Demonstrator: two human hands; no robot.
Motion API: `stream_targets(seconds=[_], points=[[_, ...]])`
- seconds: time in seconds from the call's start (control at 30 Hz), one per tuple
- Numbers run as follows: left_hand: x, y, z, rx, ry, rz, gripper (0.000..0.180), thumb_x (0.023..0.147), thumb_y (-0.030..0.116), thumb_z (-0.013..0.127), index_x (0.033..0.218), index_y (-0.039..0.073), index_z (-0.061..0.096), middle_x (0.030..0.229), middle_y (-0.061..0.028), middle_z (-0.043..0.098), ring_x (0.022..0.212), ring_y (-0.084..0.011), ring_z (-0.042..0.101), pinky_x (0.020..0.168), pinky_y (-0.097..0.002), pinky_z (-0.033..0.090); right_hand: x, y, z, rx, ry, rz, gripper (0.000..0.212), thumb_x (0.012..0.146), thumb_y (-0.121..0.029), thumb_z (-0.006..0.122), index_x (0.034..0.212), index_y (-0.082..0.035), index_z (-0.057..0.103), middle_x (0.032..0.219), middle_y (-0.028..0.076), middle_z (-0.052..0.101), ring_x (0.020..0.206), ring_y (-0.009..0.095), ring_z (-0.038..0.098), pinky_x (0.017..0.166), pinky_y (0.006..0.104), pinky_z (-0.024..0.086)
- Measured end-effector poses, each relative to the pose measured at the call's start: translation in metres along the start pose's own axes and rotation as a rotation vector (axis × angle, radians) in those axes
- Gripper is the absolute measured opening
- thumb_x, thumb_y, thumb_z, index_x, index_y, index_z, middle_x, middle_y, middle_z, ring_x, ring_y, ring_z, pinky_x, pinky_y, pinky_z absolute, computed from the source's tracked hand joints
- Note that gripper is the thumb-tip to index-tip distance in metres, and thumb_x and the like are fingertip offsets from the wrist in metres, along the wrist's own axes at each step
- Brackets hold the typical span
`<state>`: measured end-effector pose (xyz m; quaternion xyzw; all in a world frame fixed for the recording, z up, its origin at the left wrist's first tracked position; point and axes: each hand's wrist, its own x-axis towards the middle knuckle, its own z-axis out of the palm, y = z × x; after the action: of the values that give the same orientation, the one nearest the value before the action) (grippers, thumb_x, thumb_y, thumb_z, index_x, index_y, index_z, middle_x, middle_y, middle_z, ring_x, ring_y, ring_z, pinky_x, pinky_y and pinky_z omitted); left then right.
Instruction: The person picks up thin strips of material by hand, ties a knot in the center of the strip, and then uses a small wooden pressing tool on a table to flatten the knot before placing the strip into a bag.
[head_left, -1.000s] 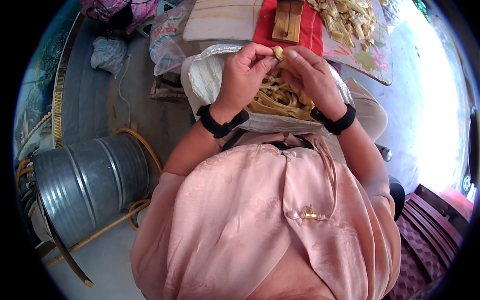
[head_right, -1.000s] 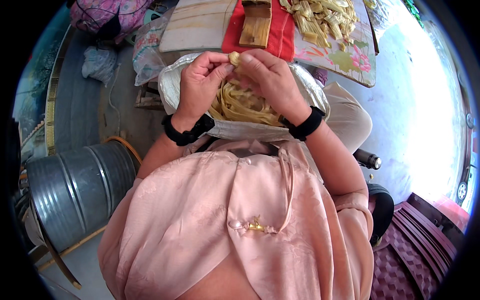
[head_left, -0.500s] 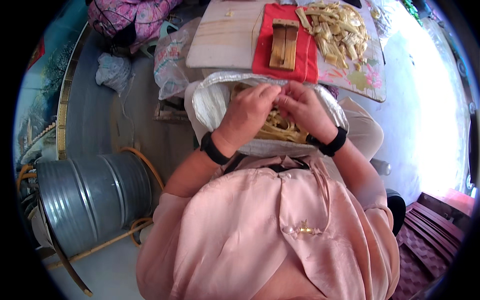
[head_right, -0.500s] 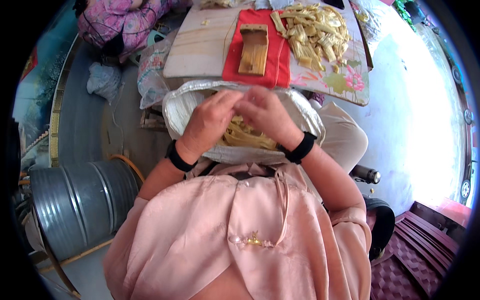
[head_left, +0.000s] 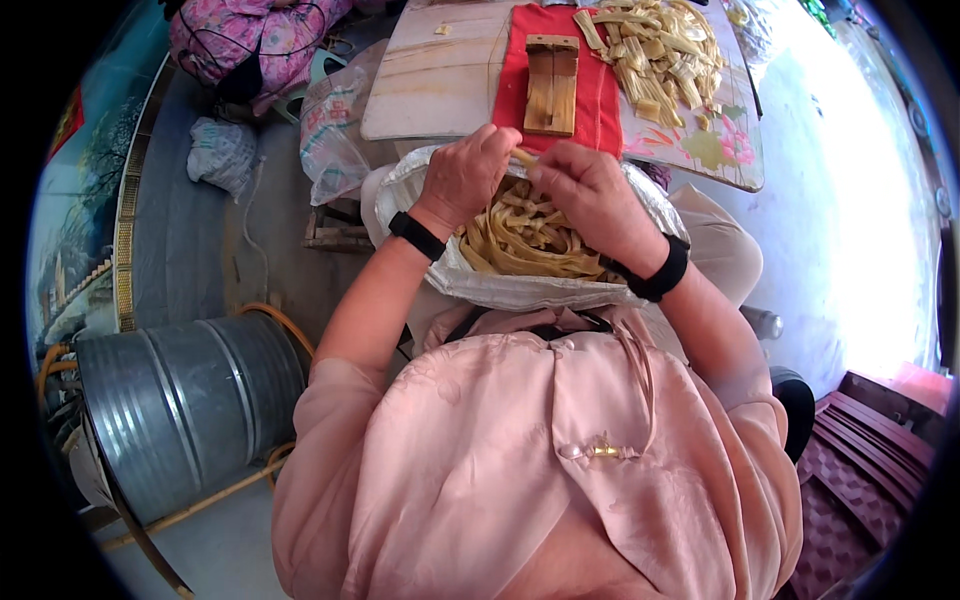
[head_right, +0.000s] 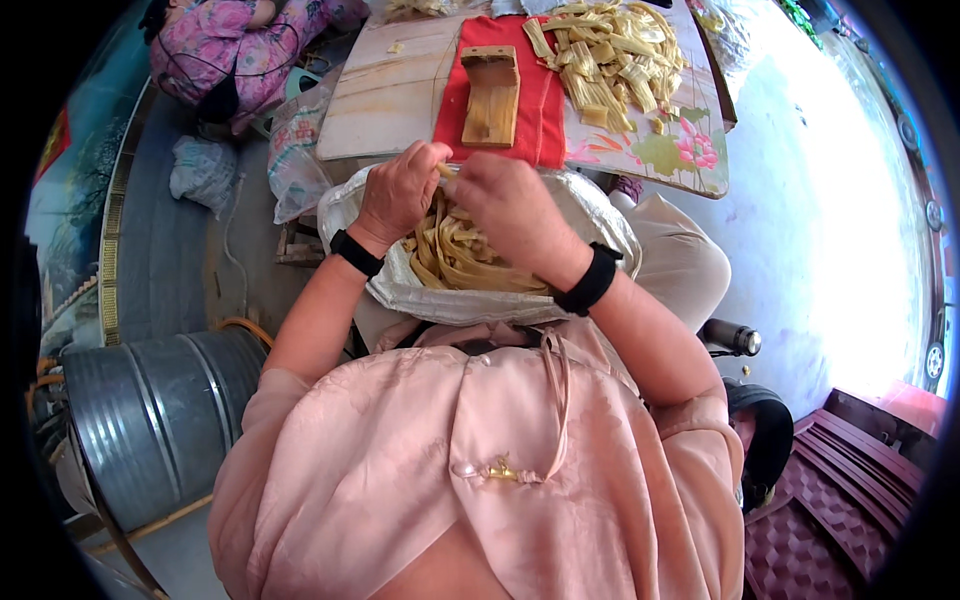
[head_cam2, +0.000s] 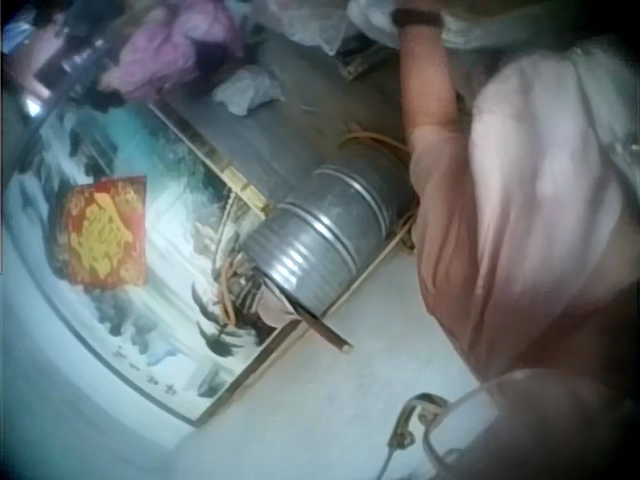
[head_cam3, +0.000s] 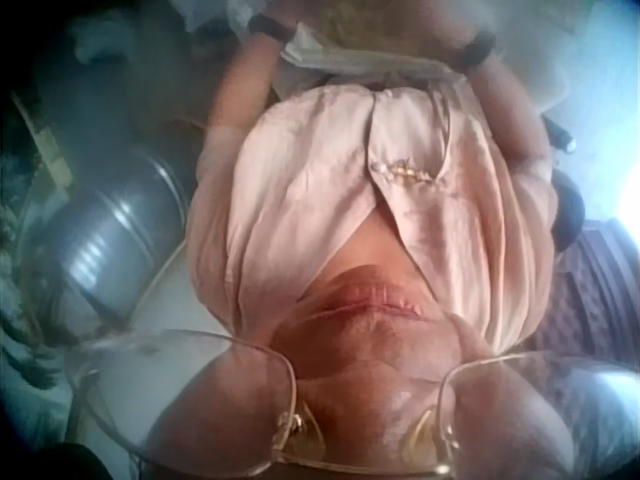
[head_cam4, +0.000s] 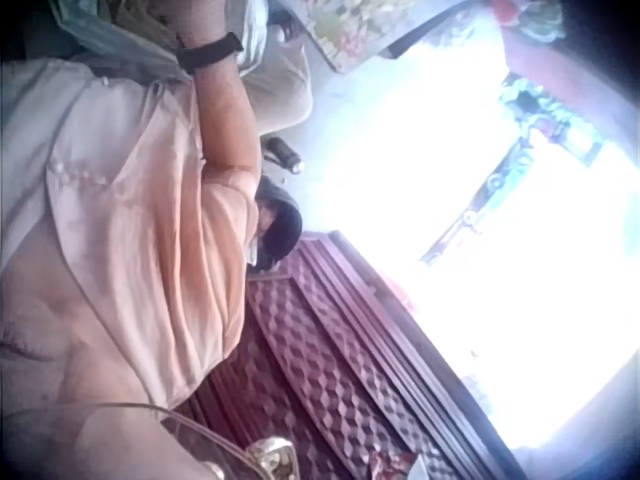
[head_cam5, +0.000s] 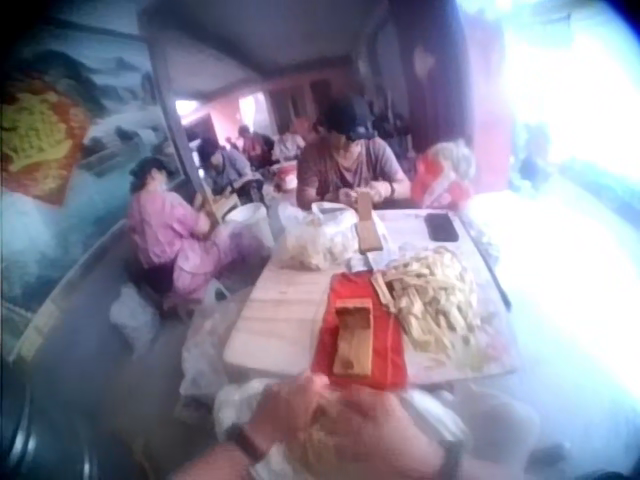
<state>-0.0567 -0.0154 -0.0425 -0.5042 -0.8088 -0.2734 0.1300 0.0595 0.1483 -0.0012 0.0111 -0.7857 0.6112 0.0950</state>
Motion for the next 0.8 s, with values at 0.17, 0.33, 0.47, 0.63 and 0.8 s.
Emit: stream_targets(seconds=[0.17,0.33,0.47,0.63,0.8], points=[[0.023,0.006,0.009,-1.114,-0.108,-0.528,0.018,0.097,0.018,0.051,0.111,0.006,0.052,0.075,0.0039,0.046,0.059,-0.006,0.045,0.057,-0.0216,0.042,0.033,0.042,-0.029,0.09,0.172,0.084,0.025,0.088,-0.02,0.064,0.083,0.004,0.063,0.062,-0.002,0.052,0.057,0.005,0.043,0.05,0.0243,0.036],[0.038,-0.005,0.017,-1.137,-0.086,-0.603,0.022,0.097,0.026,0.054,0.11,0.008,0.054,0.072,0.0055,0.044,0.057,-0.0016,0.04,0.051,-0.0179,0.039,0.048,0.049,-0.038,0.023,0.186,0.144,0.023,0.089,-0.02,0.063,0.083,0.002,0.063,0.062,-0.004,0.049,0.057,0.004,0.042,0.051,0.0229,0.035],[0.05,-0.012,0.02,-0.945,-0.07,-0.611,0.023,0.095,0.028,0.055,0.107,0.008,0.056,0.071,0.0064,0.044,0.057,-0.0011,0.04,0.048,-0.018,0.037,0.062,0.056,-0.041,0.029,0.219,0.105,0.027,0.086,-0.022,0.063,0.08,0.005,0.063,0.058,0.001,0.051,0.055,0.007,0.044,0.05,0.027,0.037],[0.062,-0.024,0.028,-0.725,-0.064,-0.603,0.019,0.094,0.022,0.055,0.101,0.005,0.059,0.074,0.0046,0.052,0.06,-0.0048,0.047,0.052,-0.0213,0.041,0.076,0.06,-0.039,-0.083,0.261,0.118,0.026,0.085,-0.023,0.062,0.08,0.003,0.064,0.058,0.009,0.056,0.055,0.017,0.053,0.053,0.0325,0.043],[0.056,-0.03,0.033,-0.218,-0.149,-0.566,0.017,0.09,0.017,0.056,0.098,0.002,0.06,0.083,-0.0004,0.061,0.07,-0.0122,0.056,0.066,-0.0265,0.046,0.079,0.087,-0.039,-0.574,0.275,0.019,0.029,0.086,-0.029,0.058,0.082,-0.001,0.064,0.073,0.019,0.063,0.072,0.036,0.062,0.064,0.0443,0.047]])
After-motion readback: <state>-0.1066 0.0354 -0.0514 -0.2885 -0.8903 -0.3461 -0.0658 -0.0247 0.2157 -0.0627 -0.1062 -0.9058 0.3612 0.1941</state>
